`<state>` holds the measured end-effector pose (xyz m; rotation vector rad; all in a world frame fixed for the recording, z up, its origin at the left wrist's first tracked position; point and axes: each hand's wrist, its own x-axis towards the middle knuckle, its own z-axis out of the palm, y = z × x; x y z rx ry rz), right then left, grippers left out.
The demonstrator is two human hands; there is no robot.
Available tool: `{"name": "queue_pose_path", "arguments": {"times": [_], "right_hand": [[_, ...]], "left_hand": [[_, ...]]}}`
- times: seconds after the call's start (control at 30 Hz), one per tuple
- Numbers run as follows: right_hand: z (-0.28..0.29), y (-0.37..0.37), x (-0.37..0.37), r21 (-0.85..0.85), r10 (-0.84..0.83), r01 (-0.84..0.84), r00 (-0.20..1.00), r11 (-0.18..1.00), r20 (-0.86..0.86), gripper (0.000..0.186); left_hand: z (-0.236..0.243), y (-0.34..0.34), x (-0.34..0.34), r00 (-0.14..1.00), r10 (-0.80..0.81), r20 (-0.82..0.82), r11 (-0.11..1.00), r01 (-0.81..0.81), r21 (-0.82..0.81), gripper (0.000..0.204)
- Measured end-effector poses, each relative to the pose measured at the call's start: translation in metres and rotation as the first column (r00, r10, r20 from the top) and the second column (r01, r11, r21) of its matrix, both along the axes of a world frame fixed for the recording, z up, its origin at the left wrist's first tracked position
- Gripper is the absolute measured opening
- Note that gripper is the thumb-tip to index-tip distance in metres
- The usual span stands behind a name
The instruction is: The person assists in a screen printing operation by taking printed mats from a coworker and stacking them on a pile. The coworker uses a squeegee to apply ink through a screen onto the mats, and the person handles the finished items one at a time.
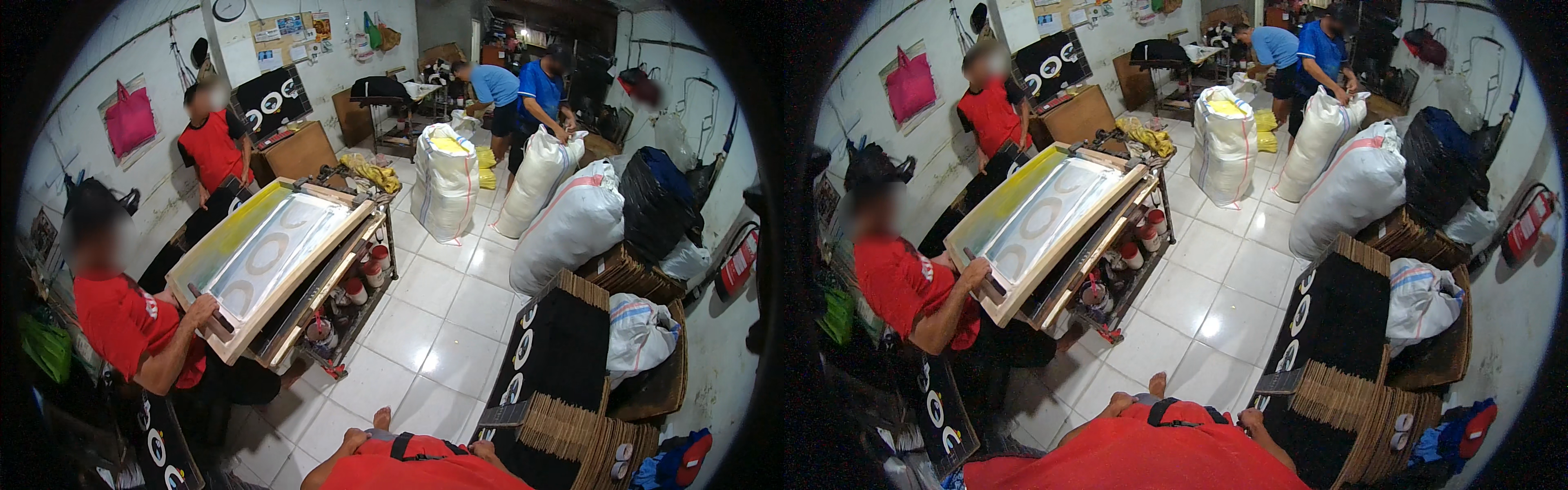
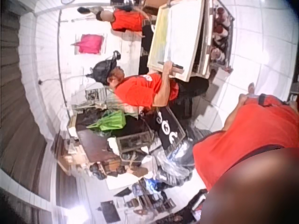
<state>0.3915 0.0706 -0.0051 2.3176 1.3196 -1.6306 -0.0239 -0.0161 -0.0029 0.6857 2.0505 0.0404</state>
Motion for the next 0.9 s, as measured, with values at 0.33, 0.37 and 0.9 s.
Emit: {"name": "queue_pose_path", "arguments": {"times": [0.33, 0.37, 0.9], "right_hand": [[-0.071, -0.019, 0.031, 0.116, 0.356, -0.343, 0.927, 0.932, -0.116, 0.018], [-0.070, -0.020, 0.031, 0.153, 0.356, -0.336, 0.926, 0.929, -0.123, 0.018], [0.028, 0.001, -0.023, 0.062, 0.006, 0.011, 0.966, 0.998, -0.259, 0.012]], "left_hand": [[0.015, 0.000, 0.002, 1.000, 0.029, 0.001, 1.000, -0.029, 0.008, 0.039], [0.015, -0.001, 0.002, 1.000, 0.019, 0.002, 1.000, -0.019, 0.004, 0.039], [0.024, -0.017, -0.003, 0.998, 0.057, -0.006, 0.997, -0.057, -0.057, 0.039]]}}
